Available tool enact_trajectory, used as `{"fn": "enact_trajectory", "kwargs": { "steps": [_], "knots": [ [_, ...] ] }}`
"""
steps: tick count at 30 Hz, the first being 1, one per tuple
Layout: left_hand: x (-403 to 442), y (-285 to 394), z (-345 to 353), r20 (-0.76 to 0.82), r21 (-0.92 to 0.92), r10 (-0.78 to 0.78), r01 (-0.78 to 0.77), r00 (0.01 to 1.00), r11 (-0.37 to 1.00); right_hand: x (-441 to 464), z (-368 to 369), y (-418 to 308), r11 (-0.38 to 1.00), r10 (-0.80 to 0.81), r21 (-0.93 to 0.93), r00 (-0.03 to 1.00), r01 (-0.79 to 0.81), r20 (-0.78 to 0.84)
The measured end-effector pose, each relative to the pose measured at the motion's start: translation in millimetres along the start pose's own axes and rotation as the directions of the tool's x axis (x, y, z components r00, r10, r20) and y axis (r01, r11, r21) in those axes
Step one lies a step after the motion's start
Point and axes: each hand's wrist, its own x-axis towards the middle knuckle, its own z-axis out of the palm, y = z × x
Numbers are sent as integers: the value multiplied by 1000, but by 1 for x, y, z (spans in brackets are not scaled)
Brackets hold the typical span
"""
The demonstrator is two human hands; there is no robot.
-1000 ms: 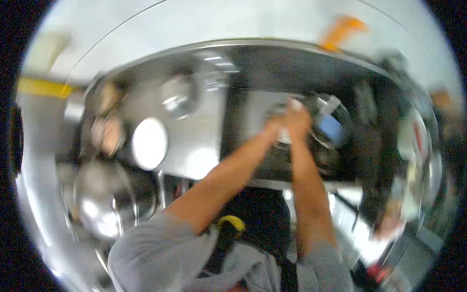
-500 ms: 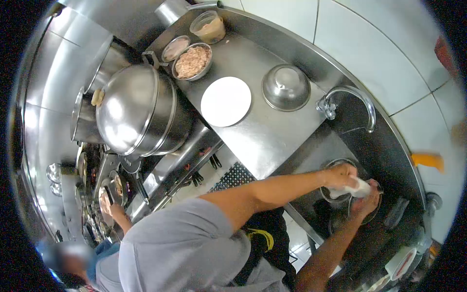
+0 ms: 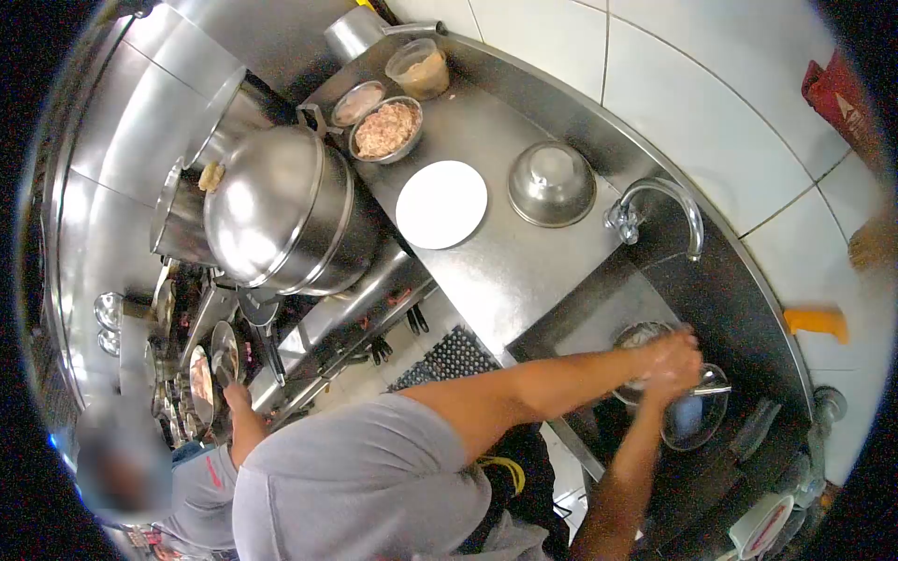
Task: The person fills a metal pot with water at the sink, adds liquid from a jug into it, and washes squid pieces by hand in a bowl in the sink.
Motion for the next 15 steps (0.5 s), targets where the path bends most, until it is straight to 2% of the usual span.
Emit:
{"fn": "enact_trajectory", "kwargs": {
  "steps": [3, 4, 5, 7, 9, 10, 12, 13, 14, 15],
  "knots": [
    [-9, 33, -15, 11, -94, 129, -128, 992, 987, 51, -35, 38, 903, 317, 244, 932, -352, 174],
    [-12, 56, -24, 14, -128, 180, -176, 984, 976, 44, -42, 44, 888, 313, 280, 925, -365, 215],
    [-24, 77, -48, 23, -253, 63, -55, 998, 966, 28, -51, 55, 871, 310, 309, 915, -382, 258],
    [-51, 130, -105, 40, -500, -174, 170, 984, 849, 1, -51, 65, 828, 299, 366, 888, -424, 350],
    [-62, 126, -124, 138, -620, -282, 305, 950, 723, 7, -74, 19, 604, 216, 625, 857, -494, 468],
    [-64, 112, -111, 205, -708, -324, 369, 923, 602, 10, -72, -15, 496, 263, 692, 850, -525, 456],
    [-48, 67, -54, 190, -752, -342, 360, 920, 552, -1, -42, -26, 787, 203, 533, 947, -309, 250],
    [-39, 62, -45, 144, -757, -437, 384, 888, 529, -1, -22, -34, 891, 127, 417, 980, -180, 152],
    [-30, 59, -37, 97, -765, -528, 402, 844, 503, -15, -4, -54, 824, 329, 487, 944, -291, 8],
    [-33, 67, -36, 145, -764, -478, 405, 866, 502, -8, -6, -43, 950, 206, 253, 977, -185, -59]
  ]
}}
